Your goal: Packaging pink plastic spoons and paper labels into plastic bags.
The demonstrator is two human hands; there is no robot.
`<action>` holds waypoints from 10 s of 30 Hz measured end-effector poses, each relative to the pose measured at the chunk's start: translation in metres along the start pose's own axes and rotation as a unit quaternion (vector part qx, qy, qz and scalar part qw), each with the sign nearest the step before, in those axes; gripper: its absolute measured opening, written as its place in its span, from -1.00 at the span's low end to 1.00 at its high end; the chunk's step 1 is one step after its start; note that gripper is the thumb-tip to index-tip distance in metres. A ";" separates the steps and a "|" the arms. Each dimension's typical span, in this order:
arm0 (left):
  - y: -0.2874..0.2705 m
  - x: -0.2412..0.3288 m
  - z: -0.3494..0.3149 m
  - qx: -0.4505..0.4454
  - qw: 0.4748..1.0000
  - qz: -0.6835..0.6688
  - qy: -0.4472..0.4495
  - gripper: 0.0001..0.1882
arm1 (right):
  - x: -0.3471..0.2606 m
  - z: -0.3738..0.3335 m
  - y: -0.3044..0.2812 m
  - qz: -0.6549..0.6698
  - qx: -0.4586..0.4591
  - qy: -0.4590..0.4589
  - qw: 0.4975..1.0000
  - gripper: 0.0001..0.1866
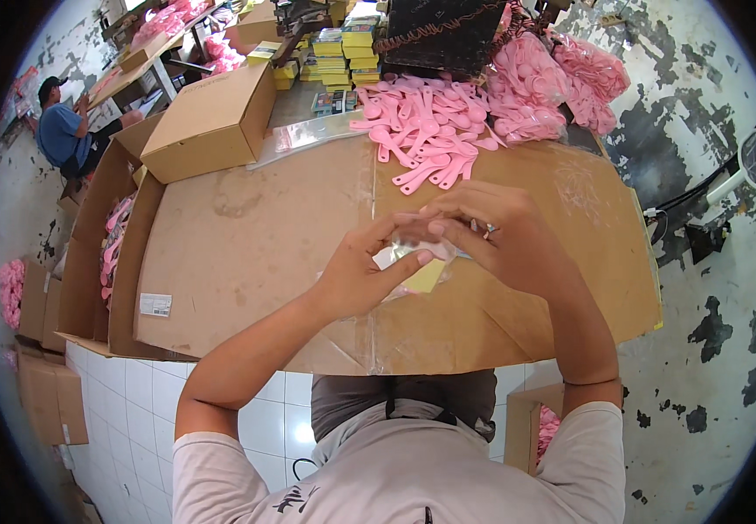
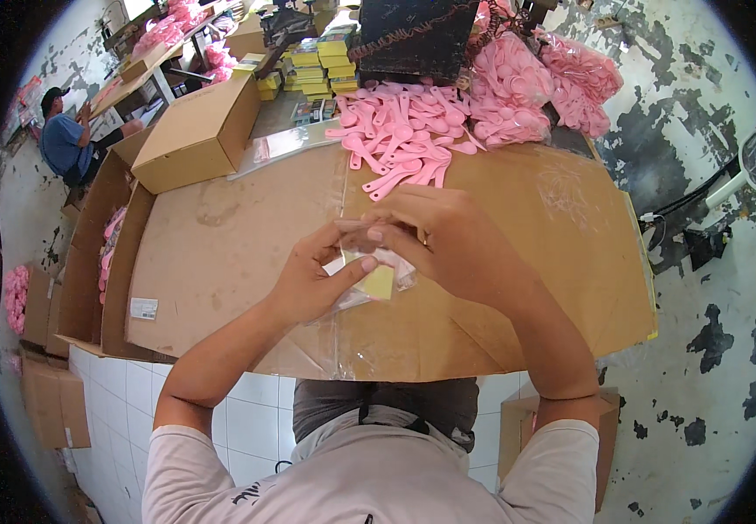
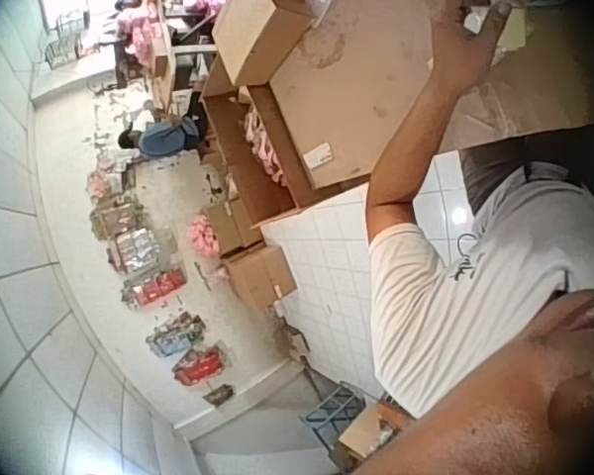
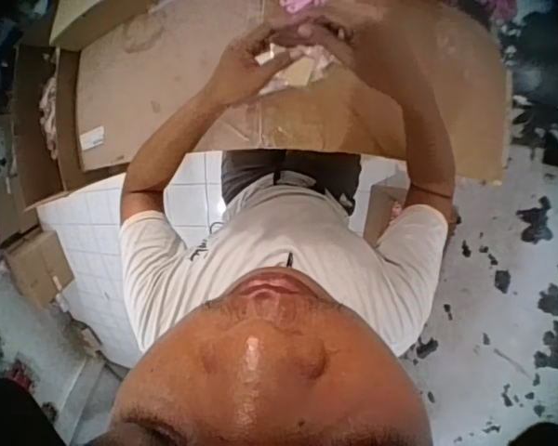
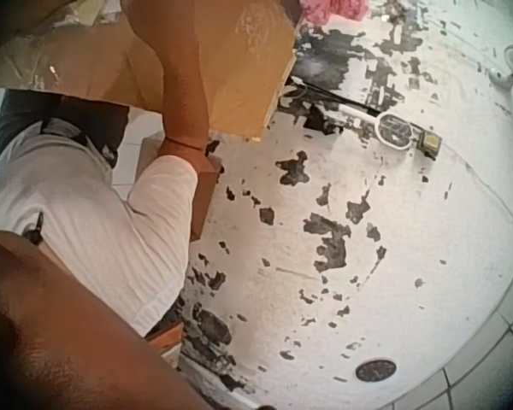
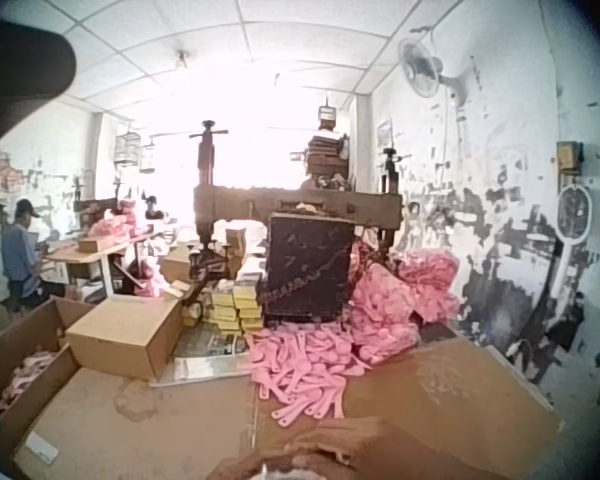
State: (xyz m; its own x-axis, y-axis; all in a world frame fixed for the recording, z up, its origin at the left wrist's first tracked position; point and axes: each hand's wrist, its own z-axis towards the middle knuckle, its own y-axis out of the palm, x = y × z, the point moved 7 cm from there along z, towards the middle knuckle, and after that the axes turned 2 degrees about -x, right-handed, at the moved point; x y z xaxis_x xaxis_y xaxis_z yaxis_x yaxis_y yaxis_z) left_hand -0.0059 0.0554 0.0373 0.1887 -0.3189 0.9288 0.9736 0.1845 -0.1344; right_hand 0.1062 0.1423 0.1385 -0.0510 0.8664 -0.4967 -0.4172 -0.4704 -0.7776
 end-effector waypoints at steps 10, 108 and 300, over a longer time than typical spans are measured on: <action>-0.002 -0.007 0.003 0.032 0.985 -0.156 -0.064 -0.62 | -0.004 0.004 0.009 -0.056 0.120 -0.060 0.989 -0.80; -0.025 -0.064 0.012 0.051 0.978 -0.103 -0.173 -0.69 | 0.136 -0.049 0.083 0.448 -0.021 0.170 0.877 -0.79; 0.008 0.007 -0.003 -0.042 0.997 -0.056 0.018 -0.52 | 0.009 -0.008 -0.013 0.011 0.025 0.047 0.999 -0.80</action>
State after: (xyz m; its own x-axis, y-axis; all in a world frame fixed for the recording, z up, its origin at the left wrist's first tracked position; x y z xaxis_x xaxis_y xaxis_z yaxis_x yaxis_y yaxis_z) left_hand 0.0036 0.0515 0.0416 0.0802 -0.3670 0.9268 0.9960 0.0671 -0.0596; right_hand 0.1187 0.1547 0.1416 0.0234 0.8360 -0.5483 -0.4613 -0.4775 -0.7478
